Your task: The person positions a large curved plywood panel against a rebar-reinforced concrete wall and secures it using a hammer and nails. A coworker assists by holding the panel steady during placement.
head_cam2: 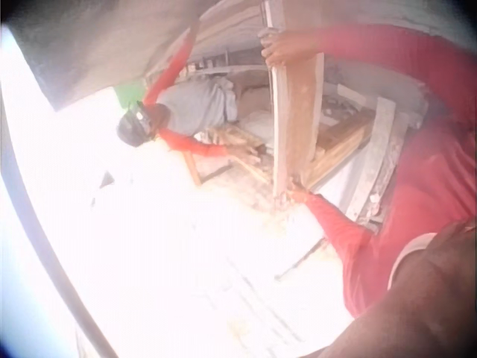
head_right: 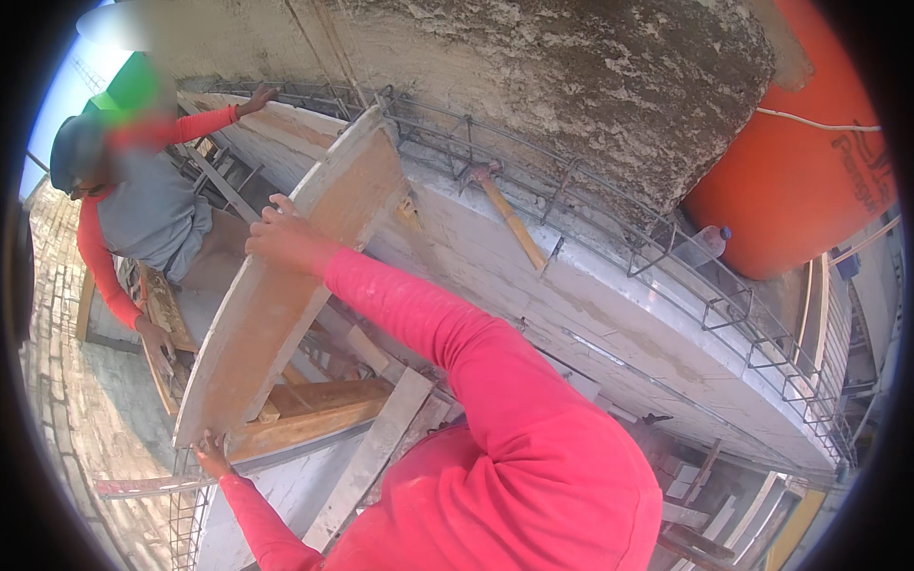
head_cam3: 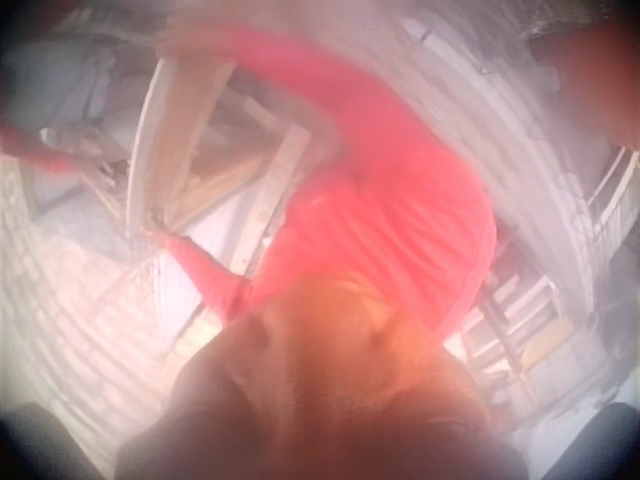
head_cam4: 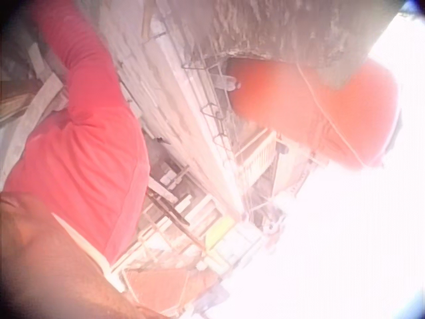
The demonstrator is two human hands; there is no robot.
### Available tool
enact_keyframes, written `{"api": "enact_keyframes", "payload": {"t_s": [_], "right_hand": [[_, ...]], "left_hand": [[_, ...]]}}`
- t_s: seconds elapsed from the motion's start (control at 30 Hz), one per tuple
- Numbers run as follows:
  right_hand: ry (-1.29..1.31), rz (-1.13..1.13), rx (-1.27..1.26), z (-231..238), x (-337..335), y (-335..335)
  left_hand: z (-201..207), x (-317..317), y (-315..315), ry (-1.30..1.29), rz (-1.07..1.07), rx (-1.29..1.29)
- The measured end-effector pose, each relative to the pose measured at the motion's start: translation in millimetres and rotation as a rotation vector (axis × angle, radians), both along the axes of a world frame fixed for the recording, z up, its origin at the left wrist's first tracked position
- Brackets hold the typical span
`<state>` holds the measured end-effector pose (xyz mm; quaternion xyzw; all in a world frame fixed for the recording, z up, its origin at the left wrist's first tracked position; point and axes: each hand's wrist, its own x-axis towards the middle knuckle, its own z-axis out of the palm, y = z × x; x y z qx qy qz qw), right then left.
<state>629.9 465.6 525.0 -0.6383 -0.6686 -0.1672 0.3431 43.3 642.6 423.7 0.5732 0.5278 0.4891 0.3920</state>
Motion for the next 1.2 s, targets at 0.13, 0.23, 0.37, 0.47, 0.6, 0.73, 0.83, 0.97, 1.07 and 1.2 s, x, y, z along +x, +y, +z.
{"api": "enact_keyframes", "payload": {"t_s": [0.13,0.23,0.37,0.47,0.6,0.73,0.83,0.97,1.07,1.2], "right_hand": [[0.018,0.027,0.173,-12,-2,-25],[0.038,0.045,0.195,-19,-7,-40],[0.051,0.025,0.21,-23,-12,-55],[0.065,-0.054,0.252,-19,-13,-55],[0.029,-0.149,0.207,-8,-8,-30],[-0.048,-0.124,0.17,-6,7,11],[0.006,-0.062,0.15,-10,17,32],[0.055,-0.076,0.191,-21,17,33],[0.275,-0.182,0.298,-50,23,10],[0.95,-0.49,0.312,-119,75,-21]], "left_hand": [[-5,-12,-15,0.005,0.03,0.008],[-9,-16,-28,0.029,0.04,0.04],[-15,-18,-40,0.038,0.062,0.022],[-15,-11,-41,0.023,0.104,0.052],[-8,9,-31,0.018,0.133,0.065],[-3,26,-18,0.208,0.195,0.171],[-2,31,-10,0.122,0.157,0.112],[-1,27,-2,0.214,0.166,0.092],[-3,26,2,0.111,0.14,0.089],[-4,24,1,0.062,0.098,0.082]]}}
